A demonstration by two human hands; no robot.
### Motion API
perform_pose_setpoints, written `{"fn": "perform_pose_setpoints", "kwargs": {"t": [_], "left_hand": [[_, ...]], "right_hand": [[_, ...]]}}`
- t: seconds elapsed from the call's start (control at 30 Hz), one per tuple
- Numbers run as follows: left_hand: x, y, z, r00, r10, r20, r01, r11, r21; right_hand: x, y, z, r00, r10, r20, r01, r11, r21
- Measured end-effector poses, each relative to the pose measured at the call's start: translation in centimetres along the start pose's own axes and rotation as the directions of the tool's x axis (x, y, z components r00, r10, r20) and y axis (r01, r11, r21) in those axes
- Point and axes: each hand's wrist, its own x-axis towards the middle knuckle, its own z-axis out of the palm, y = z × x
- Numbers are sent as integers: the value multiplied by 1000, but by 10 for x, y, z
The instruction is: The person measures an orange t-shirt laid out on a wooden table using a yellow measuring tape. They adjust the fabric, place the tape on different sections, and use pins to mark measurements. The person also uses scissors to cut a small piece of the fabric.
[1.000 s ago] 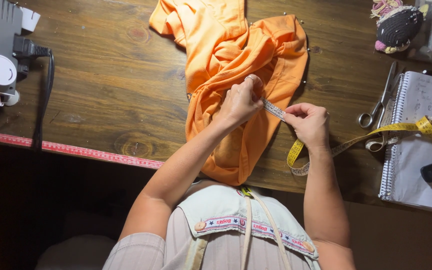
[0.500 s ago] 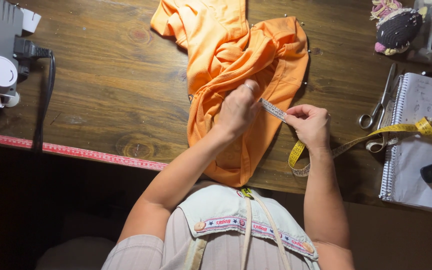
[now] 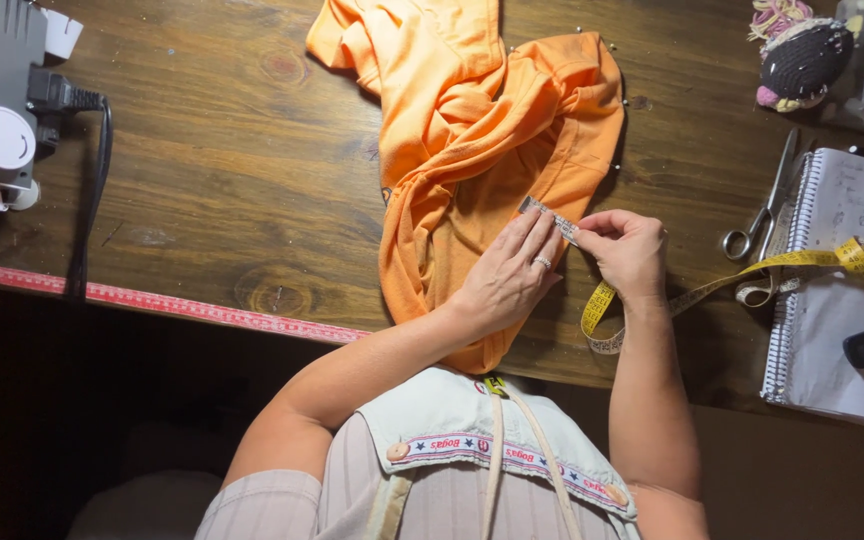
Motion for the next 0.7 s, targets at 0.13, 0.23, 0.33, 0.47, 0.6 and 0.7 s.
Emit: {"fn": "perform_pose_setpoints", "kwargs": {"t": [0.13,0.23,0.33,0.47,0.6,0.7], "left_hand": [[0,1,-4,1000,8,-5,-8,1000,-30],[0,0,-2,1000,11,3,-11,1000,-18],[0,-3,-3,996,45,79,-47,999,28],[5,-9,-8,982,103,156,-114,991,63],[6,-8,3,995,81,60,-82,997,10],[12,-13,-2,992,103,73,-102,995,-17]], "right_hand": [[8,27,1,999,41,-33,-41,999,-2],[10,50,-30,993,47,-104,-52,997,-50],[-6,51,-78,981,-21,-190,-31,963,-269],[-7,69,-103,826,-549,-132,278,599,-751],[-10,-9,-40,639,-764,90,685,513,-517],[5,10,-18,590,-784,190,717,402,-569]]}}
